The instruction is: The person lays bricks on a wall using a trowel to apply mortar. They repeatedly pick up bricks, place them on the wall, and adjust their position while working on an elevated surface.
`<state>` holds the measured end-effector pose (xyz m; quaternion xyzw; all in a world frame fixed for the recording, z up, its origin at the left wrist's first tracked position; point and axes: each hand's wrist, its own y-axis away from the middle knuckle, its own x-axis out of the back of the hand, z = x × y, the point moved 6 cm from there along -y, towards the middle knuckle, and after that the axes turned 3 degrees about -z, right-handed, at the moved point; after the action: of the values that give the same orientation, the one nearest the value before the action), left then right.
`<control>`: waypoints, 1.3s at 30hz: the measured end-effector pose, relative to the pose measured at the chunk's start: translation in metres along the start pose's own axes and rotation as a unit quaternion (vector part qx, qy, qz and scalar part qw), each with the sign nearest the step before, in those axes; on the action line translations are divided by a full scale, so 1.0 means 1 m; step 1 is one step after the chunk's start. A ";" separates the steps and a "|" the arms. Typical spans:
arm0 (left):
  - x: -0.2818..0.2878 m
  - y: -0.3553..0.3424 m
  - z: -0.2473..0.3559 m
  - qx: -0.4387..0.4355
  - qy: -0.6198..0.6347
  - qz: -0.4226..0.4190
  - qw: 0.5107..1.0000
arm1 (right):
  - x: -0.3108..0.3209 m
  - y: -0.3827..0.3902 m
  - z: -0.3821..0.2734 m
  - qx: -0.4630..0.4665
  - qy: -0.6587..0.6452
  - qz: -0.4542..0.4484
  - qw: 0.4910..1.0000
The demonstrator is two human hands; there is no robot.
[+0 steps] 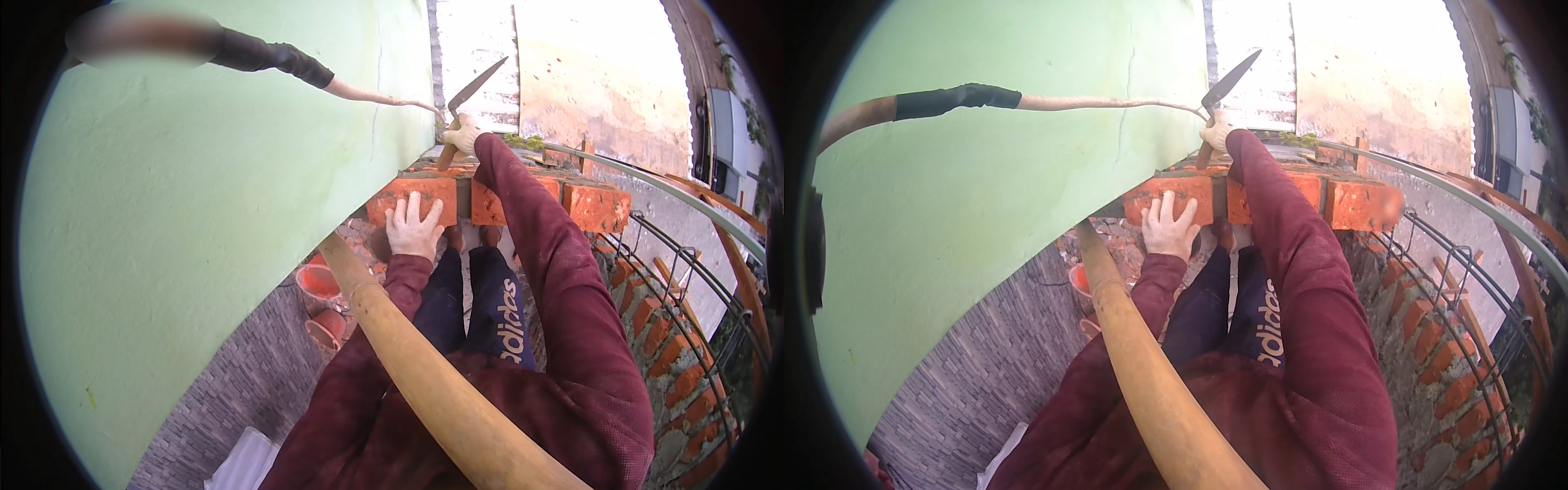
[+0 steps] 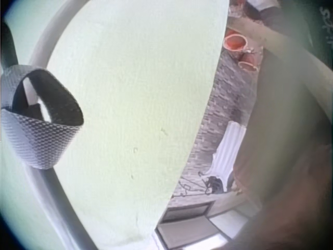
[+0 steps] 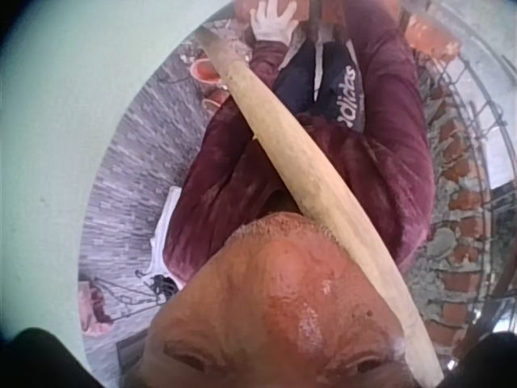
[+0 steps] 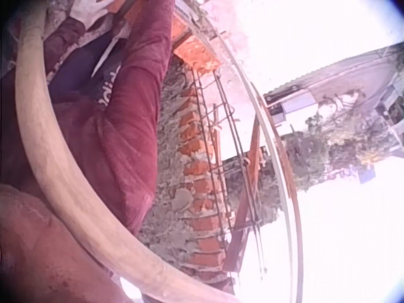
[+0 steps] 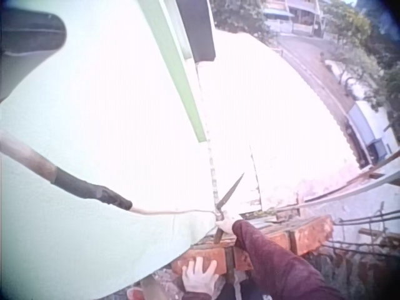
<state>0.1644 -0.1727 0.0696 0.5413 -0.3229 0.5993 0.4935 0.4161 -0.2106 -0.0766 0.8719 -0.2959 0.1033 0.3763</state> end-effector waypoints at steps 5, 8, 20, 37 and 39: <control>0.001 0.012 -0.011 0.017 -0.013 -0.006 1.000 | 0.076 0.011 -0.052 0.038 -0.199 0.129 0.971; 0.002 0.009 -0.007 0.008 -0.011 0.003 1.000 | 0.106 0.013 -0.038 0.030 -0.138 0.179 0.974; 0.003 0.013 -0.009 0.006 -0.017 0.007 1.000 | 0.100 0.026 -0.030 -0.042 -0.227 0.111 0.967; 0.006 -0.001 0.002 -0.010 -0.011 0.005 1.000 | 0.005 0.026 -0.022 0.026 0.011 0.023 0.999; 0.007 -0.003 0.003 -0.008 -0.005 0.002 1.000 | 0.008 0.010 -0.013 -0.021 0.010 -0.004 1.000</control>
<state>0.1690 -0.1729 0.0762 0.5393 -0.3315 0.5952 0.4949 0.4174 -0.2098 -0.0581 0.8641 -0.2903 0.1041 0.3977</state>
